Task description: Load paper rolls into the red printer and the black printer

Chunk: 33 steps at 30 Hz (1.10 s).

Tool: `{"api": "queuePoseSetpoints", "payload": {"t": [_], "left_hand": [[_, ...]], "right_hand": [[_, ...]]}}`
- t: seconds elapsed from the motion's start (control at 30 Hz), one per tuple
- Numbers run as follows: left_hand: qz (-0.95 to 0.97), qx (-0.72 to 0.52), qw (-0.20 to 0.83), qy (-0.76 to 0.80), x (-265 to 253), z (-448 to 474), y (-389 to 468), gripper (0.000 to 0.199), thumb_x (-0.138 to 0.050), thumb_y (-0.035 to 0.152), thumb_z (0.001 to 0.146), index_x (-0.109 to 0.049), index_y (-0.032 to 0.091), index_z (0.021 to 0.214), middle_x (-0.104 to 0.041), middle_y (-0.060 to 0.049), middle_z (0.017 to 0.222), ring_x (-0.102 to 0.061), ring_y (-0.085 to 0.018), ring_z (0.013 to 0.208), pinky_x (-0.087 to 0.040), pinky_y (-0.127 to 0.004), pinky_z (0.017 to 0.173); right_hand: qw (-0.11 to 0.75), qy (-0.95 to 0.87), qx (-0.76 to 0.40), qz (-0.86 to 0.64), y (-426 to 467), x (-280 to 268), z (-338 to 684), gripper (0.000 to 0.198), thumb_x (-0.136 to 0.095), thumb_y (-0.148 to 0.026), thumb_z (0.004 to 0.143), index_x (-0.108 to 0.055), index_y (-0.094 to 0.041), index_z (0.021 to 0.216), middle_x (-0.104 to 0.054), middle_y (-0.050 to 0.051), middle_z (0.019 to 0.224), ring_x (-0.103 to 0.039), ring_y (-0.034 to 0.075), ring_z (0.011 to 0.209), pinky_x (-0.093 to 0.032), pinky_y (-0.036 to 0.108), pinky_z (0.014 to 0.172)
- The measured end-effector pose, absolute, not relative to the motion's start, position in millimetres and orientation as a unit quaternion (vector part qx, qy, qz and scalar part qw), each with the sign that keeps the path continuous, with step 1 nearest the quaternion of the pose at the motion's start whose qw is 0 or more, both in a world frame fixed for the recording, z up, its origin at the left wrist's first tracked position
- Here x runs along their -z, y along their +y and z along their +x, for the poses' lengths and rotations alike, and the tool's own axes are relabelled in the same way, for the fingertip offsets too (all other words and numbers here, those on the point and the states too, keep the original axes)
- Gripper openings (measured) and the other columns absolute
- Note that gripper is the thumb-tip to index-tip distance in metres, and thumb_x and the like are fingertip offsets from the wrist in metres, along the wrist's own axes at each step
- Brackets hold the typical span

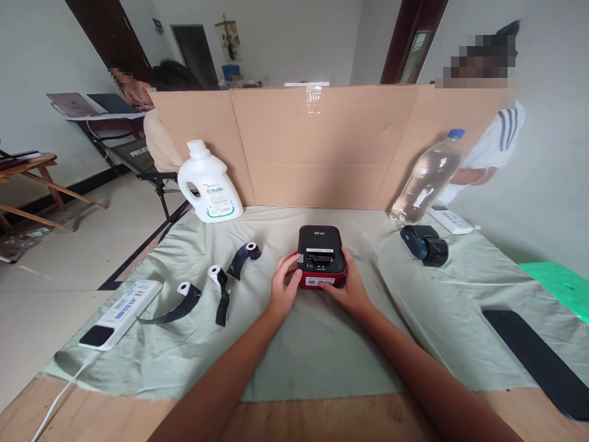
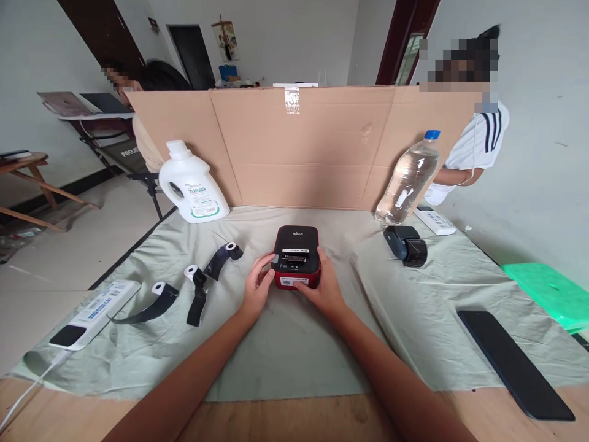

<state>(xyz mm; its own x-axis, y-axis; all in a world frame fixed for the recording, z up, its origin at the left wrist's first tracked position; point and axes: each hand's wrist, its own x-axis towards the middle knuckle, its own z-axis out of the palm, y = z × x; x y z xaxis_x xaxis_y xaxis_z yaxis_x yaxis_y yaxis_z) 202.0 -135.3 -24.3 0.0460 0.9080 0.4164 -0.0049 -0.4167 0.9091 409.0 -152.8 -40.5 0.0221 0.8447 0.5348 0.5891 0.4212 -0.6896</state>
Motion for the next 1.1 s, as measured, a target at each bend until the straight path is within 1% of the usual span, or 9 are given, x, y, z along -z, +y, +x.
{"api": "queuePoseSetpoints", "payload": {"t": [0.1, 0.17, 0.37, 0.43, 0.53, 0.73, 0.93, 1.0, 1.1], "left_hand": [[0.657, -0.55, 0.329, 0.397, 24, 197, -132, 0.032, -0.056, 0.037, 0.094, -0.068, 0.021, 0.12, -0.061, -0.008, 0.111, -0.06, -0.02, 0.1, -0.052, -0.032, 0.087], [0.67, -0.528, 0.326, 0.408, 25, 195, -130, 0.032, -0.055, 0.037, 0.094, -0.067, 0.021, 0.118, -0.062, -0.005, 0.097, -0.058, -0.018, 0.086, -0.05, -0.031, 0.082], [0.641, -0.494, 0.406, 0.424, 18, 196, -123, 0.029, -0.048, 0.04, 0.097, -0.065, 0.018, 0.106, -0.065, -0.003, 0.086, -0.06, -0.017, 0.083, -0.047, -0.027, 0.075], [0.632, -0.492, 0.421, 0.426, 13, 197, -119, 0.029, -0.048, 0.043, 0.097, -0.061, 0.018, 0.089, -0.059, 0.0, 0.076, -0.055, -0.015, 0.073, -0.044, -0.025, 0.068], [0.633, -0.481, 0.424, 0.434, 9, 198, -111, 0.039, -0.047, 0.046, 0.097, -0.044, 0.019, 0.068, -0.042, 0.004, 0.063, -0.04, -0.011, 0.06, -0.035, -0.023, 0.059], [0.644, -0.476, 0.4, 0.446, 19, 197, -103, 0.045, -0.045, 0.05, 0.097, -0.033, 0.021, 0.065, -0.033, 0.004, 0.062, -0.034, -0.011, 0.061, -0.031, -0.023, 0.057], [0.65, -0.483, 0.381, 0.447, 25, 198, -100, 0.048, -0.045, 0.053, 0.097, -0.038, 0.02, 0.063, -0.037, 0.004, 0.059, -0.037, -0.012, 0.059, -0.032, -0.024, 0.058], [0.652, -0.485, 0.38, 0.443, 27, 196, -102, 0.047, -0.044, 0.054, 0.097, -0.047, 0.019, 0.065, -0.043, 0.003, 0.059, -0.041, -0.012, 0.059, -0.035, -0.024, 0.059], [0.662, -0.486, 0.383, 0.423, 31, 191, -110, 0.042, -0.043, 0.051, 0.099, -0.068, 0.018, 0.091, -0.063, -0.001, 0.074, -0.053, -0.015, 0.067, -0.043, -0.025, 0.066]], "right_hand": [[0.496, -0.678, -0.153, -0.52, -152, 42, 411, 0.104, -0.079, -0.059, 0.074, -0.025, -0.02, 0.154, -0.041, 0.019, 0.151, -0.044, 0.037, 0.138, -0.039, 0.059, 0.113], [0.495, -0.674, -0.168, -0.521, -151, 43, 412, 0.105, -0.081, -0.058, 0.071, -0.027, -0.021, 0.153, -0.042, 0.018, 0.15, -0.048, 0.036, 0.134, -0.043, 0.058, 0.11], [0.48, -0.67, -0.175, -0.538, -151, 40, 417, 0.103, -0.083, -0.059, 0.068, -0.032, -0.022, 0.149, -0.049, 0.019, 0.144, -0.057, 0.037, 0.124, -0.049, 0.057, 0.103], [0.474, -0.672, -0.17, -0.543, -151, 38, 417, 0.103, -0.084, -0.06, 0.067, -0.033, -0.022, 0.148, -0.05, 0.019, 0.143, -0.057, 0.038, 0.123, -0.05, 0.057, 0.101], [0.47, -0.67, -0.173, -0.548, -152, 37, 418, 0.103, -0.084, -0.059, 0.066, -0.033, -0.022, 0.148, -0.051, 0.018, 0.142, -0.058, 0.037, 0.121, -0.052, 0.056, 0.098], [0.464, -0.673, -0.18, -0.548, -152, 32, 420, 0.102, -0.085, -0.059, 0.065, -0.033, -0.025, 0.147, -0.052, 0.017, 0.141, -0.058, 0.038, 0.123, -0.051, 0.057, 0.099], [0.468, -0.674, -0.193, -0.538, -152, 28, 420, 0.102, -0.085, -0.058, 0.066, -0.032, -0.024, 0.147, -0.053, 0.017, 0.139, -0.059, 0.037, 0.12, -0.051, 0.057, 0.099], [0.472, -0.671, -0.203, -0.536, -152, 28, 419, 0.103, -0.085, -0.058, 0.066, -0.032, -0.023, 0.147, -0.054, 0.017, 0.138, -0.059, 0.036, 0.12, -0.052, 0.057, 0.098], [0.482, -0.665, -0.209, -0.531, -153, 29, 417, 0.104, -0.084, -0.06, 0.067, -0.032, -0.022, 0.148, -0.054, 0.018, 0.139, -0.06, 0.036, 0.119, -0.053, 0.055, 0.098]]}}
